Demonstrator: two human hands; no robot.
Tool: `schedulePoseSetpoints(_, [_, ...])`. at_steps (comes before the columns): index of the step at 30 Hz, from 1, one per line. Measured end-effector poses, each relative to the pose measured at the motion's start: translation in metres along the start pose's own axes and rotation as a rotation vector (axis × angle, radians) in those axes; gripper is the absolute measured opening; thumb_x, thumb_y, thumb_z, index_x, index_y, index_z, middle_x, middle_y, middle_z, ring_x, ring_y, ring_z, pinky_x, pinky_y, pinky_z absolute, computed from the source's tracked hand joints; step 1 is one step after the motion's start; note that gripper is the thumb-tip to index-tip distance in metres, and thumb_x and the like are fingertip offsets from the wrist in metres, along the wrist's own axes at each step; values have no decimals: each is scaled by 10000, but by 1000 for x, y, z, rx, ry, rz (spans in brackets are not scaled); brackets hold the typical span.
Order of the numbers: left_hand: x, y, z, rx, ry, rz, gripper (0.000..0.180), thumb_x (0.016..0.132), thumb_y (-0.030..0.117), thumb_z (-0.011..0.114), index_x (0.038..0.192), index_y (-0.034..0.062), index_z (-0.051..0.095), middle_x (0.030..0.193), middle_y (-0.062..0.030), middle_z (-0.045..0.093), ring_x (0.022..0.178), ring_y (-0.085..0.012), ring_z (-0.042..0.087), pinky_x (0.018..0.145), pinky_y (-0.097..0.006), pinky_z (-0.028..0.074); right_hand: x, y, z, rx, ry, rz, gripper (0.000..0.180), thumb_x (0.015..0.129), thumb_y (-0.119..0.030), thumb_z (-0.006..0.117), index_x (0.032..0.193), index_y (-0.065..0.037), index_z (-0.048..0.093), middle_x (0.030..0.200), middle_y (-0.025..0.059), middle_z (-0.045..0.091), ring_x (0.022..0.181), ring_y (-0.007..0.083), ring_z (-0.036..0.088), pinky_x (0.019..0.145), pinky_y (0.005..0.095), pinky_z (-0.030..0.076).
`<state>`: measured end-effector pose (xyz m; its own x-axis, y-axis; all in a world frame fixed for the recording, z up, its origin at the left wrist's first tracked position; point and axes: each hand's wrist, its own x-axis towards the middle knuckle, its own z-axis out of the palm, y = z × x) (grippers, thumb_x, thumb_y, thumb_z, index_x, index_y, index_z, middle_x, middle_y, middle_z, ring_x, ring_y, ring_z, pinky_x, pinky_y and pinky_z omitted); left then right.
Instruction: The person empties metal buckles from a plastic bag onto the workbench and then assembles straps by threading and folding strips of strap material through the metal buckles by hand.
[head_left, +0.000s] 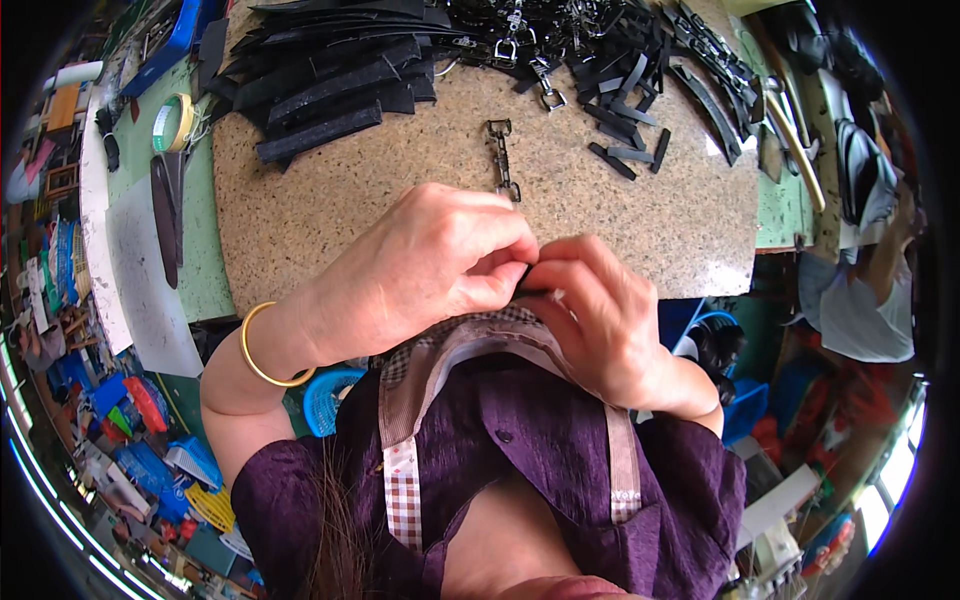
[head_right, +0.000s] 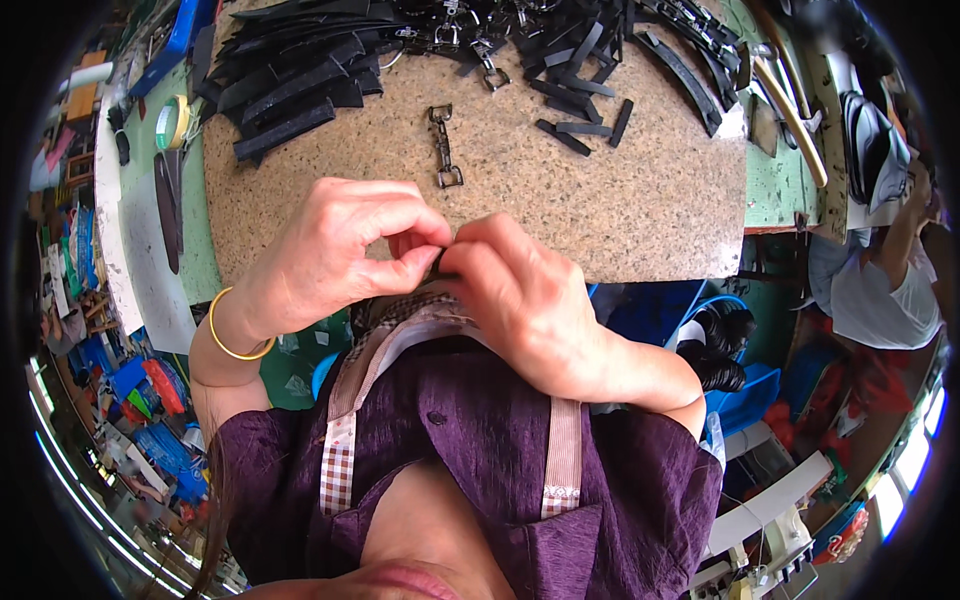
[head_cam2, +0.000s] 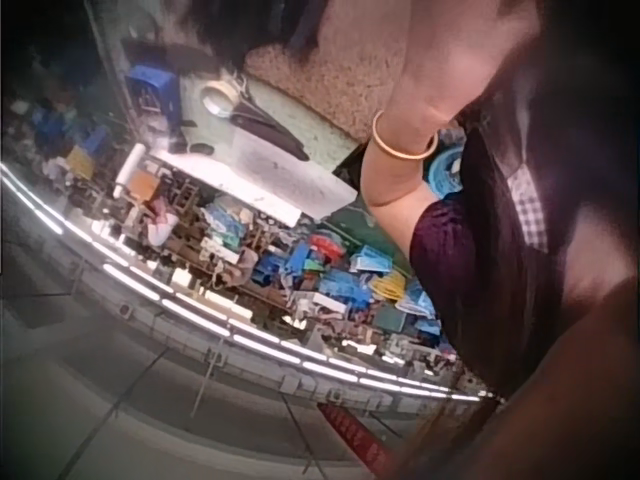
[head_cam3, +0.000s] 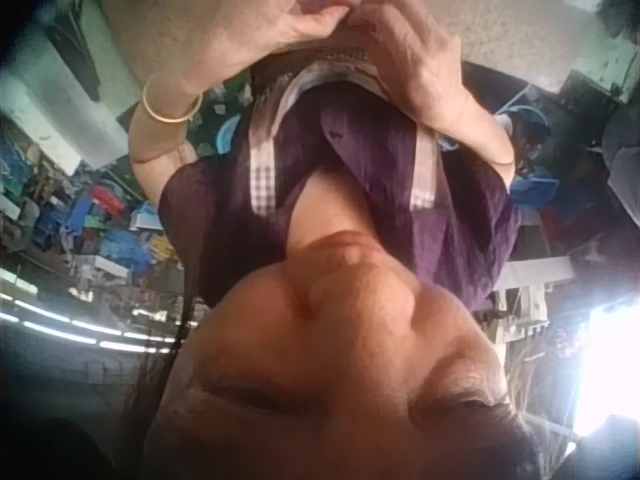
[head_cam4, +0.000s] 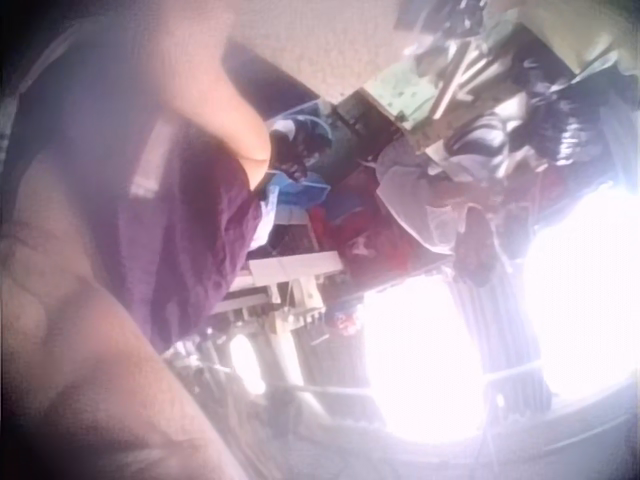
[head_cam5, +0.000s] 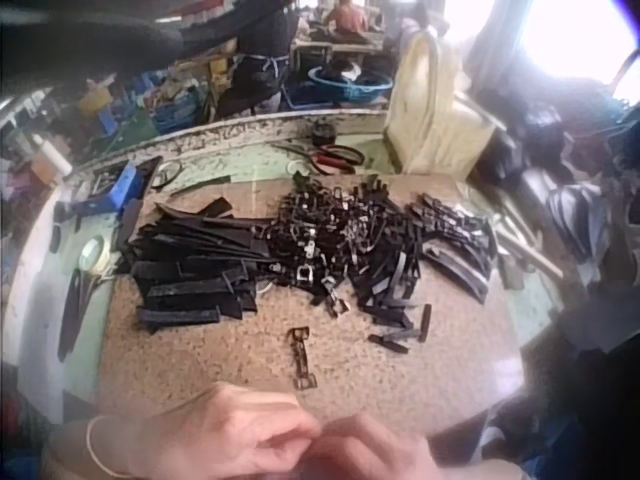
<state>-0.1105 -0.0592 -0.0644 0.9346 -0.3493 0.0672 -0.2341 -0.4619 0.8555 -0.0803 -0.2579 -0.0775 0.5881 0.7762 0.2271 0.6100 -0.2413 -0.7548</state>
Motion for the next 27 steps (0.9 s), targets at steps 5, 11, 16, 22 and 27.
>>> schedulePoseSetpoints(5, [1,27,7,-211,235,275,47,780,76,686,805,38,671,737,-67,660,583,-142,614,498,-260,490,-1,17,-12,934,348,511,292,857,9,595,1090,-14,421,957,72,532,829,216,659,630,268,582])
schedulePoseSetpoints(11, [-17,-8,56,-1097,161,-495,456,988,344,375,1287,4,428,1175,-122,564,928,-159,586,821,-296,485,-8,21,13,1353,292,673,135,858,-7,608,965,3,526,941,101,621,833,214,666,634,269,589])
schedulePoseSetpoints(16, [-8,-12,47,-1342,503,-409,399,977,242,439,1300,8,441,1033,-97,622,964,-181,597,883,-333,477,-2,30,-4,588,19,505,137,844,20,602,976,15,637,893,98,657,739,174,669,552,234,540])
schedulePoseSetpoints(22, [-13,-16,46,-1314,424,-516,331,972,210,456,1217,-1,522,1026,-94,617,897,-170,605,856,-318,480,34,87,-48,-669,50,-44,105,791,-52,634,894,-42,657,798,80,629,643,253,635,571,339,507])
schedulePoseSetpoints(27, [-15,-20,47,-1282,457,-511,270,922,130,553,1157,-2,542,989,-124,643,864,-183,630,812,-321,518,43,82,-59,-493,-67,87,98,782,-43,641,879,-41,657,785,81,625,644,244,633,578,326,520])
